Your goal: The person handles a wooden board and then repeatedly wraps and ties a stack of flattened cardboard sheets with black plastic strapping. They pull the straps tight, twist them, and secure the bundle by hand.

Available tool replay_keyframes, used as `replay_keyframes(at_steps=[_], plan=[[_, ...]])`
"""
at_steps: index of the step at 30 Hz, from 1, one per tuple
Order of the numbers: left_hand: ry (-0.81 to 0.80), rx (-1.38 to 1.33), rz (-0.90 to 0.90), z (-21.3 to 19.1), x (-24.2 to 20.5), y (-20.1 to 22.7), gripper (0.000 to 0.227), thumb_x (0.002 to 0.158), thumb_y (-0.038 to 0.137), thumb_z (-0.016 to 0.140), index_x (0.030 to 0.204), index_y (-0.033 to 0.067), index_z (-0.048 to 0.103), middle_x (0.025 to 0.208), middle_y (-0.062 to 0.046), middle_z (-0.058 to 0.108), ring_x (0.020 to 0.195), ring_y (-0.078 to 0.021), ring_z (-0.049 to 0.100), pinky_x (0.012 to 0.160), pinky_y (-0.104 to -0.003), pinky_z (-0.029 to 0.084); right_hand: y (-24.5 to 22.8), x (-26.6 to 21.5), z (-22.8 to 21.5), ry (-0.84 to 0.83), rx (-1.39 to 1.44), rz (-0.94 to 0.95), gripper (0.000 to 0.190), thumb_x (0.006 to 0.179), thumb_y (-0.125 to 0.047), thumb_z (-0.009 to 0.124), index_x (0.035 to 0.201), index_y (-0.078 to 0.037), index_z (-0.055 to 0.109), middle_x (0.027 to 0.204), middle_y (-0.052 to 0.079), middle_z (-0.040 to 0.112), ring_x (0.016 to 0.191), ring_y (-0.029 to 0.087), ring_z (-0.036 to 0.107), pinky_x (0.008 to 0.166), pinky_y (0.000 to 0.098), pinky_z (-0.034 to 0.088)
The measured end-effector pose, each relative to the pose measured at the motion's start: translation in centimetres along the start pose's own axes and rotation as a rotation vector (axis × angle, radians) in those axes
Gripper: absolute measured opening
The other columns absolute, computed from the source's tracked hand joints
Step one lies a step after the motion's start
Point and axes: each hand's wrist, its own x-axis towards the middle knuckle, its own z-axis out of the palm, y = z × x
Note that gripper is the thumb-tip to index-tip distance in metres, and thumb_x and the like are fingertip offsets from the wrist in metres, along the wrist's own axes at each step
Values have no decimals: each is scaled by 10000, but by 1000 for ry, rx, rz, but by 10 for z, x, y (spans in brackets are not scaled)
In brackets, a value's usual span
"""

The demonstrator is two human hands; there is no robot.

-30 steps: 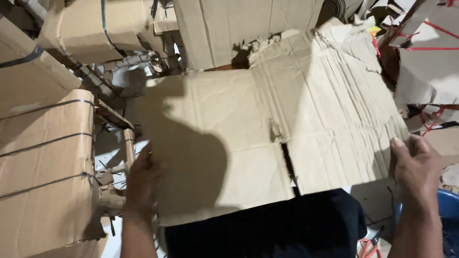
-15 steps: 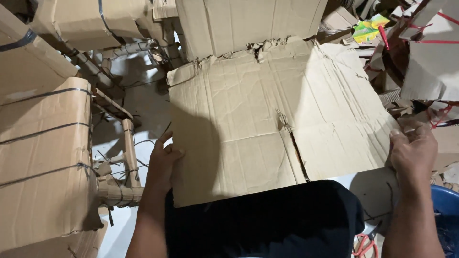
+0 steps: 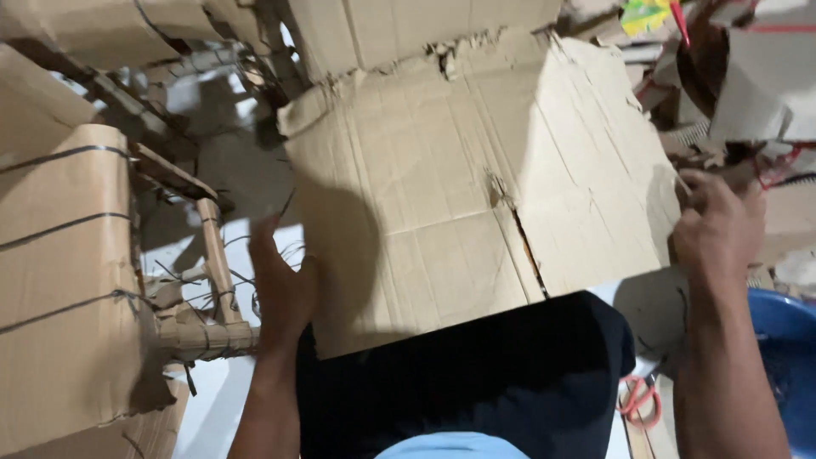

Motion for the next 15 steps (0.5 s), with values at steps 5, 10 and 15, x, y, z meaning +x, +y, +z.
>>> replay_keyframes(at_steps=[5,10,15], plan=[[-80,697,954,32,-40,45,888,851,484,752,1595,249,328,1675,-66,172,1541,-304,204,1214,-558,185,-71,20,-44,-42,-66,-164,467,1077,-343,656,1492,-130,672,1616,262,488,1381,466,464,1073,677,322],[-428,796,883,77,-42,80,842,890,751,519,1570,288,339,1670,-100,198,1510,-397,128,1115,-707,59,-143,29,-58,-293,27,-269,706,992,-588,409,1576,-192,428,1665,229,277,1471,459,276,1098,690,254],[-195,663,1020,90,-16,65,830,922,684,578,1555,164,443,1647,-162,336,1495,-485,263,1088,-761,253,-156,45,-55,-680,63,-108,895,874,-794,130,1645,-341,88,1734,100,-3,1573,420,-30,1198,678,-26]])
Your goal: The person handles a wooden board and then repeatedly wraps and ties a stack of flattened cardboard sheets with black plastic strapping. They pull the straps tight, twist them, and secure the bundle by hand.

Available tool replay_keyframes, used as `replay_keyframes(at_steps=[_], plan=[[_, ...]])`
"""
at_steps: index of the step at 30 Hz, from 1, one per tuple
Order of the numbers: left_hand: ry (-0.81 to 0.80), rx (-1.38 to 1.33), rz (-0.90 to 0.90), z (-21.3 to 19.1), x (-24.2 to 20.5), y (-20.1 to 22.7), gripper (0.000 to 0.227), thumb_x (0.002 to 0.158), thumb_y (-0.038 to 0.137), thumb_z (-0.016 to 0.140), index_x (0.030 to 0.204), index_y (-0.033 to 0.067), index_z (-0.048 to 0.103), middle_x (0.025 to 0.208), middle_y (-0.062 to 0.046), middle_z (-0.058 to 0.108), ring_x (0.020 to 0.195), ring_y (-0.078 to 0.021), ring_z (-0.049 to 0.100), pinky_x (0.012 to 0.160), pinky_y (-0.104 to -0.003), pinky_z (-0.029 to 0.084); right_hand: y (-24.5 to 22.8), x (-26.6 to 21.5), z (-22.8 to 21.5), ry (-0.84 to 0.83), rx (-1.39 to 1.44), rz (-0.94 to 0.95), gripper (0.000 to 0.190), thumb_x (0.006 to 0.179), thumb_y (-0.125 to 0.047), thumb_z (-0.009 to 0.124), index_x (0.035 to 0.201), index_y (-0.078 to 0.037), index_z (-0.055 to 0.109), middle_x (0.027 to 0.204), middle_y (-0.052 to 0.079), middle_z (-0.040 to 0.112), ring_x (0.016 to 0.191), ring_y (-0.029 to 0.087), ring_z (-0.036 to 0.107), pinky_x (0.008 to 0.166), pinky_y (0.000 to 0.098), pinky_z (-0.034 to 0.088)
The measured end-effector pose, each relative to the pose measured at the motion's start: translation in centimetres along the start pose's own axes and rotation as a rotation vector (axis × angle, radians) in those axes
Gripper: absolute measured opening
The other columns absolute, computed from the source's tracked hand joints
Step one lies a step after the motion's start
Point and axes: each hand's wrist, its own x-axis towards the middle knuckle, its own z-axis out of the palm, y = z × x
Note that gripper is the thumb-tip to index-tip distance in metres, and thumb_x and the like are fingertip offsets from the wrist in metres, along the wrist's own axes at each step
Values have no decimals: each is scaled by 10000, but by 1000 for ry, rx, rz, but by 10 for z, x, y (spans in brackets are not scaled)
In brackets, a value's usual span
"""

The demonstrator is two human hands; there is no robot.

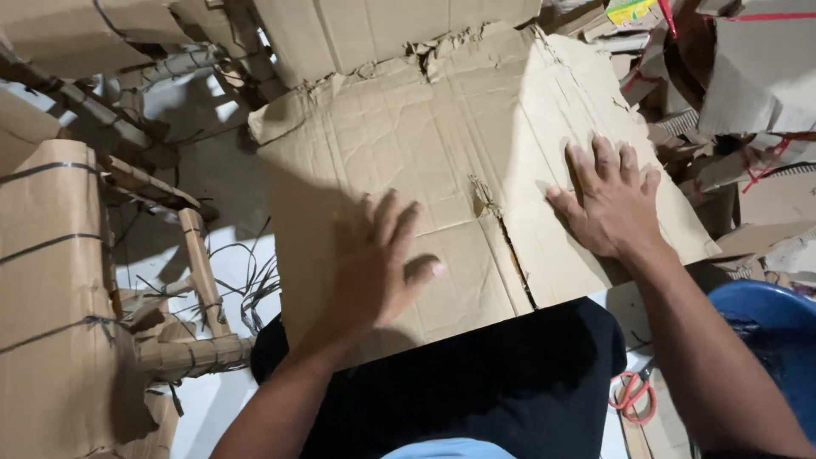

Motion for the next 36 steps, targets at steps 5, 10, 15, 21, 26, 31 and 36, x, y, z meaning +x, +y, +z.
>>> replay_keyframes(at_steps=[5,10,15,21,26,31,36], plan=[[-51,144,-329,2,17,-33,869,1001,688,433,1568,31,399,1608,-305,336,1436,-543,363,1040,-752,327,7,31,1,62,-92,39,834,997,-729,280,1672,-242,216,1732,122,145,1550,476,137,1164,734,182],[29,-199,-521,-4,36,-68,922,990,594,506,1592,-51,240,1599,-389,222,1426,-596,331,1073,-727,339,19,75,7,134,-48,44,854,1029,-729,263,1663,-158,257,1693,170,229,1493,494,287,1142,677,295],[88,-708,-773,14,52,-116,1056,924,626,675,1625,45,138,1627,-302,246,1443,-543,355,1100,-699,363,24,106,-5,167,211,184,765,1047,-628,405,1666,-208,244,1672,127,287,1440,505,397,1104,672,330],[-14,-740,-1078,-38,60,-79,1101,726,566,614,1620,72,203,1621,-151,385,1462,-342,412,1155,-458,345,16,105,-24,249,441,289,722,1005,-610,561,1464,-55,509,1331,229,635,1148,458,603,914,600,455],[92,-709,-980,-31,58,-81,978,808,443,619,1619,109,186,1659,-144,292,1518,-319,311,1200,-492,272,24,117,-19,496,318,314,483,1060,-418,676,1449,-154,566,1193,191,705,1060,433,632,809,562,456],[154,-715,-956,-27,56,-80,1052,759,442,661,1604,30,187,1611,-211,336,1478,-367,358,1172,-504,316,8,106,-35,398,434,385,473,1069,-373,649,1463,-132,547,1387,191,602,1248,418,553,1011,546,388],[223,-833,-1218,-3,57,-119,905,693,670,701,1290,3,568,1291,-119,635,1155,-268,634,939,-396,486,30,121,-20,390,611,377,485,1087,-375,656,1433,-45,570,1422,181,588,1219,338,584,984,494,446]])
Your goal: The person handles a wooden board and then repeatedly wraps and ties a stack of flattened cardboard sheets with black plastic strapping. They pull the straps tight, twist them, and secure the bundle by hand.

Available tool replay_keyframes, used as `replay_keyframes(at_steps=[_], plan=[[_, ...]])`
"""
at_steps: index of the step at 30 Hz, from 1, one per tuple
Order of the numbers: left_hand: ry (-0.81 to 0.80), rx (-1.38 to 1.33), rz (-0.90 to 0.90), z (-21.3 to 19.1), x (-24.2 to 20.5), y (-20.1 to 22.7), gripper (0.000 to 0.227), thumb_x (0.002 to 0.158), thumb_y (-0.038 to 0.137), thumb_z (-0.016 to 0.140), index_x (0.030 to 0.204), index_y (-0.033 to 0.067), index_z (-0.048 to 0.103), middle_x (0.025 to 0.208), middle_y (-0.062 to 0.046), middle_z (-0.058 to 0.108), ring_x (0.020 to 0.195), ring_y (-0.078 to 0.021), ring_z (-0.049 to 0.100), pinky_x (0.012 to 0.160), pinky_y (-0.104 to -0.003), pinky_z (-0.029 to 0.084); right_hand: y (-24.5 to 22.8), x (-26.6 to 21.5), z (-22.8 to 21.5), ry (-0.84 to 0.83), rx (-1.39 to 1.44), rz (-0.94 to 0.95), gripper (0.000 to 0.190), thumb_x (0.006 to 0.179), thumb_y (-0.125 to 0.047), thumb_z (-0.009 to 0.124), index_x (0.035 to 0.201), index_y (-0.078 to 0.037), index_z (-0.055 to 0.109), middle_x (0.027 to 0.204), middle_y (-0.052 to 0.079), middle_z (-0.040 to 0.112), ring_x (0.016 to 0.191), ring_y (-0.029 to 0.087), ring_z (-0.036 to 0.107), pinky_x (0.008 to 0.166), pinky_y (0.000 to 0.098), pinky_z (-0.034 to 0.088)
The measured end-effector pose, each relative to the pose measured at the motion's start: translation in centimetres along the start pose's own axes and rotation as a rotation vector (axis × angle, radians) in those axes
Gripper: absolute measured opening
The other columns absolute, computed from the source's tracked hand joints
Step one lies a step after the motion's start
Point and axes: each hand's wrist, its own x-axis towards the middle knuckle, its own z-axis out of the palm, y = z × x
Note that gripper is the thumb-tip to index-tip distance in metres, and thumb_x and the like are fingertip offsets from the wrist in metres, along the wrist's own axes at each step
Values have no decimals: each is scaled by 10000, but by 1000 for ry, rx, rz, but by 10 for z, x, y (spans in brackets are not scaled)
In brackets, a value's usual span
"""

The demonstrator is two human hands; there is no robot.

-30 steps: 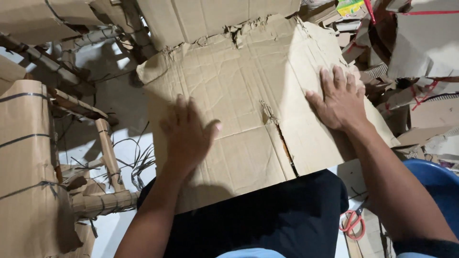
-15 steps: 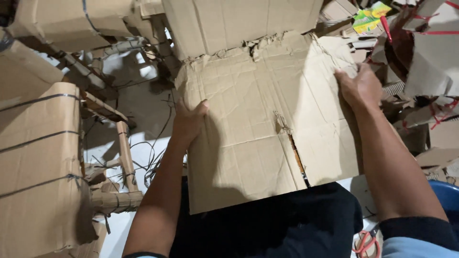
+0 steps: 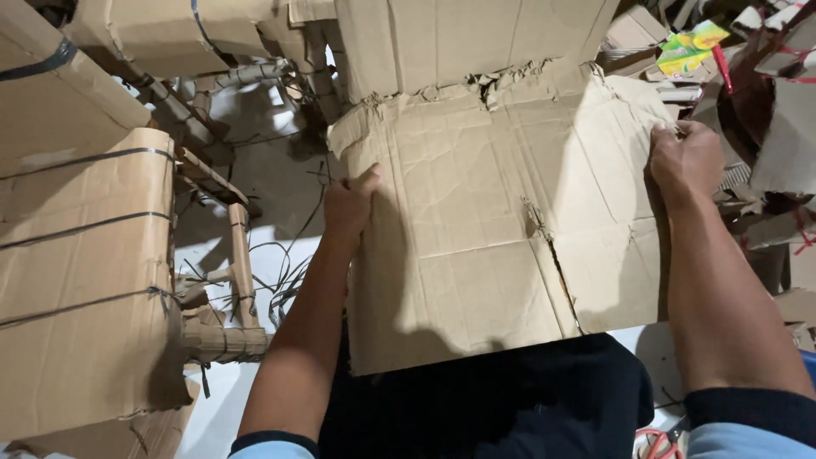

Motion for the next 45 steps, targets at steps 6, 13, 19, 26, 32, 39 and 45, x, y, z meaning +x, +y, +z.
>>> replay_keyframes(at_steps=[6,13,19,26,32,39,45], plan=[[107,-174,248,-5,-7,0,358,824,244,749,683,164,430,649,39,439,583,-118,433,509,-374,331,53,39,20,357,16,-394,234,1121,-328,699,1123,-105,771,991,82,786,802,258,684,589,465,465],[493,-30,974,1,25,-2,324,948,302,736,867,10,622,770,-164,698,700,-356,661,659,-459,480,61,43,22,557,273,-594,140,1148,-167,700,1119,-33,669,920,64,699,774,169,638,600,353,500],[215,60,325,14,45,-30,591,846,546,650,1022,-17,635,917,-157,679,871,-353,652,743,-521,479,-2,-3,-4,101,-6,10,329,1082,-384,635,1311,-148,617,1314,78,660,1171,303,603,926,507,438],[299,134,508,13,35,-32,725,879,336,681,1483,27,426,1424,-234,544,1306,-434,527,1021,-602,421,16,14,4,99,9,-186,327,1062,-158,666,1350,-36,571,1214,140,641,1063,286,609,882,433,489],[559,522,1337,21,-3,-9,415,887,-28,522,1278,62,631,1333,-314,600,1233,-515,538,880,-673,533,6,2,21,187,-432,-629,522,1044,-379,646,1484,-105,587,1494,278,511,1339,457,425,1069,660,287],[-244,1027,844,56,-14,43,654,1040,599,281,1626,312,253,1707,-79,189,1565,-391,150,1221,-646,115,-53,-43,34,-242,-542,-788,738,1013,-661,384,1611,-229,387,1683,176,308,1542,472,226,1228,662,153],[-254,1015,567,70,-4,66,710,1006,661,231,1642,346,196,1732,-2,104,1580,-366,71,1209,-703,65,-75,-18,40,-419,-650,-499,734,982,-779,229,1641,-457,190,1744,13,135,1588,368,111,1220,636,82]])
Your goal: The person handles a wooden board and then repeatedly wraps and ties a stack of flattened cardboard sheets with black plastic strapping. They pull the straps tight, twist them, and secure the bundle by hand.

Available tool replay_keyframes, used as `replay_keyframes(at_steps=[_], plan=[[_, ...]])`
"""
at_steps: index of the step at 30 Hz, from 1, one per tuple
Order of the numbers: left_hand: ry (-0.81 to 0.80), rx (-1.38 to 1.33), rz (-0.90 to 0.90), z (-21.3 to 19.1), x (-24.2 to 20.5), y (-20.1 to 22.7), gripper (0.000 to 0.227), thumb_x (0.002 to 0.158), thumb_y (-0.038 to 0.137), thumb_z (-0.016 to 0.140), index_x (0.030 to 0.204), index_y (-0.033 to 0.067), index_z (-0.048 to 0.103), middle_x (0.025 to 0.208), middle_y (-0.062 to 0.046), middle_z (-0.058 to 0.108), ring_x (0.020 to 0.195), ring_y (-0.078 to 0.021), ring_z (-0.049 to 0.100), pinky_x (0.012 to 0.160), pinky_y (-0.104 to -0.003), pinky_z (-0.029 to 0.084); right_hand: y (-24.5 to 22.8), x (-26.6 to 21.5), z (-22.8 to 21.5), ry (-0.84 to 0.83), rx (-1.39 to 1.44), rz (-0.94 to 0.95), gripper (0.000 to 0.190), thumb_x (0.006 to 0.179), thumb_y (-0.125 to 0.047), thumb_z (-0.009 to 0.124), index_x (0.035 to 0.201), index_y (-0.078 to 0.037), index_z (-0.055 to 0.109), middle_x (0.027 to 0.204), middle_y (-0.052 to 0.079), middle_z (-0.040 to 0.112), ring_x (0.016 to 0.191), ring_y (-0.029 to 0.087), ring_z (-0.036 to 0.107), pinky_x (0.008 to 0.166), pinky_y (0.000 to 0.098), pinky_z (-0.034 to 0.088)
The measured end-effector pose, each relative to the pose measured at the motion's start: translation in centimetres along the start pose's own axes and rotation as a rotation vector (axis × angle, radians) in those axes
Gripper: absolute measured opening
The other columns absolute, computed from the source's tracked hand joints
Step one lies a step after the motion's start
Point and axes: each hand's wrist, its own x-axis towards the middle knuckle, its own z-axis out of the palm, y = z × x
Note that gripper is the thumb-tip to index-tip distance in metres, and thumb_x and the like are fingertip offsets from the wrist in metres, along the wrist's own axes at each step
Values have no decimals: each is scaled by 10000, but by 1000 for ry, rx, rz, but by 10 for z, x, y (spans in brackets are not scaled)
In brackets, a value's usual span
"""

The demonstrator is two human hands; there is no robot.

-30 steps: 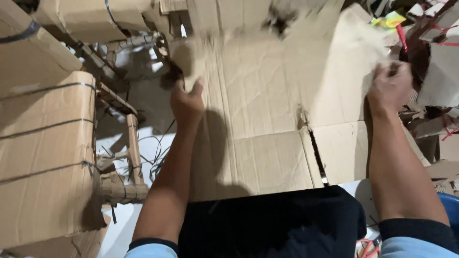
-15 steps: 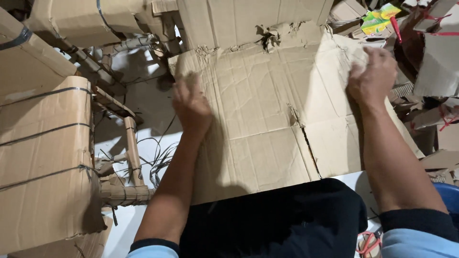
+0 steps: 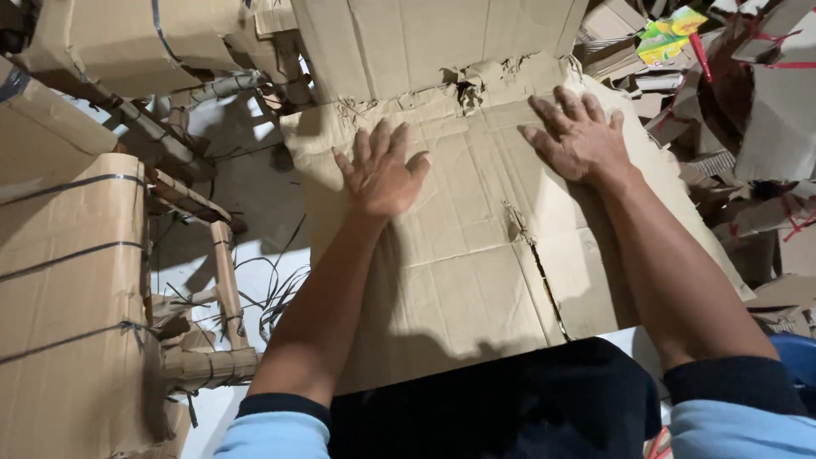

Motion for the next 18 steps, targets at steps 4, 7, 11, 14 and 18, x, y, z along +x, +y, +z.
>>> replay_keyframes(at_steps=[4,7,11,14,18], plan=[[93,-97,-120,2,13,-3,763,963,617,174,1630,248,202,1730,8,64,1588,-277,35,1219,-664,-28,4,17,-5,-15,47,63,982,772,-859,-8,1637,-397,40,1738,45,-14,1584,372,-6,1224,670,52],[260,-92,-191,35,37,-27,772,978,575,262,1631,163,221,1717,-16,112,1533,-326,137,1180,-597,143,18,34,6,-12,32,108,1019,798,-843,-35,1650,-284,-10,1733,67,-46,1588,367,24,1254,585,102],[860,-51,-177,88,71,-65,841,957,516,644,1457,-124,428,1480,-315,444,1239,-451,556,1055,-471,490,16,35,6,64,112,107,1163,840,-845,-48,1623,10,42,1696,252,18,1582,392,81,1266,490,110],[617,-213,-296,87,78,-68,803,976,561,592,1344,-145,481,1183,-307,642,1062,-465,638,804,-544,580,12,28,-2,182,254,209,625,1103,-541,391,1367,25,399,1417,324,482,1252,514,500,977,660,413],[580,-320,-373,71,74,-71,689,952,650,571,1048,-27,658,1047,-269,679,915,-482,699,734,-589,564,16,44,-2,72,232,335,661,1119,-585,290,1475,-29,321,1390,335,491,1174,537,554,1009,667,421]])
